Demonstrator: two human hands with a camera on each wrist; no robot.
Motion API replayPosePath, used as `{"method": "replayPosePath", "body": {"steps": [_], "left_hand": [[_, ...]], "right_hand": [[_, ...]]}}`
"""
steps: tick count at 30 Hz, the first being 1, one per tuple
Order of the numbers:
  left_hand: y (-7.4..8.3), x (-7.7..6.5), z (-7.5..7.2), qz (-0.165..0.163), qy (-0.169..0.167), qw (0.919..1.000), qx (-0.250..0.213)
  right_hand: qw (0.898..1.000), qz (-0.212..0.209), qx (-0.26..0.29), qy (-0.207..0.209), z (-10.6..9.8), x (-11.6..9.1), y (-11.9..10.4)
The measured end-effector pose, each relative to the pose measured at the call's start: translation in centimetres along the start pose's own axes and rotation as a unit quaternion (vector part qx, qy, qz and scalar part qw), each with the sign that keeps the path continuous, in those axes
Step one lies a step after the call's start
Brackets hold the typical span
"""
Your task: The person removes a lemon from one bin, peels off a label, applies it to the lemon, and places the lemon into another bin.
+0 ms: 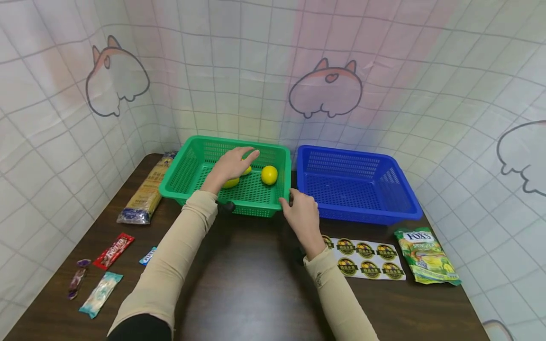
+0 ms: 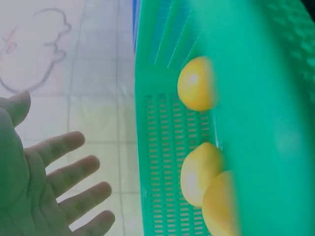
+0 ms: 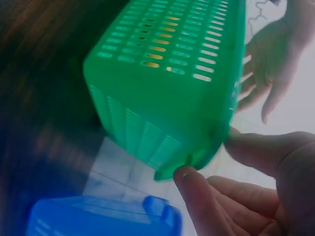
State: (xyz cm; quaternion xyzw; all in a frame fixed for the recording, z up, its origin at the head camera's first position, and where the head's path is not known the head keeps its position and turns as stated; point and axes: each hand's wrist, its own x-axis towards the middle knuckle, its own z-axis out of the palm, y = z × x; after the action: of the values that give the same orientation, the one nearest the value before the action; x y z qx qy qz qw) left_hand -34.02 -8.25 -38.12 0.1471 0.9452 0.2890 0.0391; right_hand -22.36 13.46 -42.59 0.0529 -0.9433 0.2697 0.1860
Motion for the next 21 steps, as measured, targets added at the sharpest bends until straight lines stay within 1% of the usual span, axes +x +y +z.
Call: {"method": "replayPosePath", "body": {"steps": [6, 9, 11, 13, 16, 19, 21], "left_hand": [[-0.8, 1.9, -1.8, -0.019, -0.054, 0.9983, -0.01], [-1.5, 2.5, -2.5, -0.022, -0.08, 0.9966, 0.007], [-2.2, 2.8, -2.8, -0.031, -0.098, 0.9945, 0.018], [-3.0, 3.0, -2.9, -0.049, -0.121, 0.9911, 0.026], [-4.2, 3.2, -2.8, -0.086, -0.152, 0.9842, 0.026], [-5.1, 3.3, -2.4, -0.11, -0.173, 0.9786, 0.019], [-5.6, 3.4, -2.0, -0.116, -0.183, 0.9761, 0.014]], "right_hand": [[1.0, 0.01, -0.02, 0.0, 0.6, 0.2, 0.4], [1.0, 0.011, -0.019, 0.0, 0.5, 0.5, 0.2], [1.0, 0.01, -0.016, -0.003, 0.4, 0.5, 0.1], [1.0, 0.011, -0.013, -0.006, 0.4, 0.4, 0.0], [1.0, 0.016, -0.009, -0.011, 0.4, 0.3, 0.0], [1.0, 0.021, -0.005, -0.013, 0.4, 0.2, 0.1], [1.0, 0.023, -0.005, -0.012, 0.4, 0.2, 0.2]]}}
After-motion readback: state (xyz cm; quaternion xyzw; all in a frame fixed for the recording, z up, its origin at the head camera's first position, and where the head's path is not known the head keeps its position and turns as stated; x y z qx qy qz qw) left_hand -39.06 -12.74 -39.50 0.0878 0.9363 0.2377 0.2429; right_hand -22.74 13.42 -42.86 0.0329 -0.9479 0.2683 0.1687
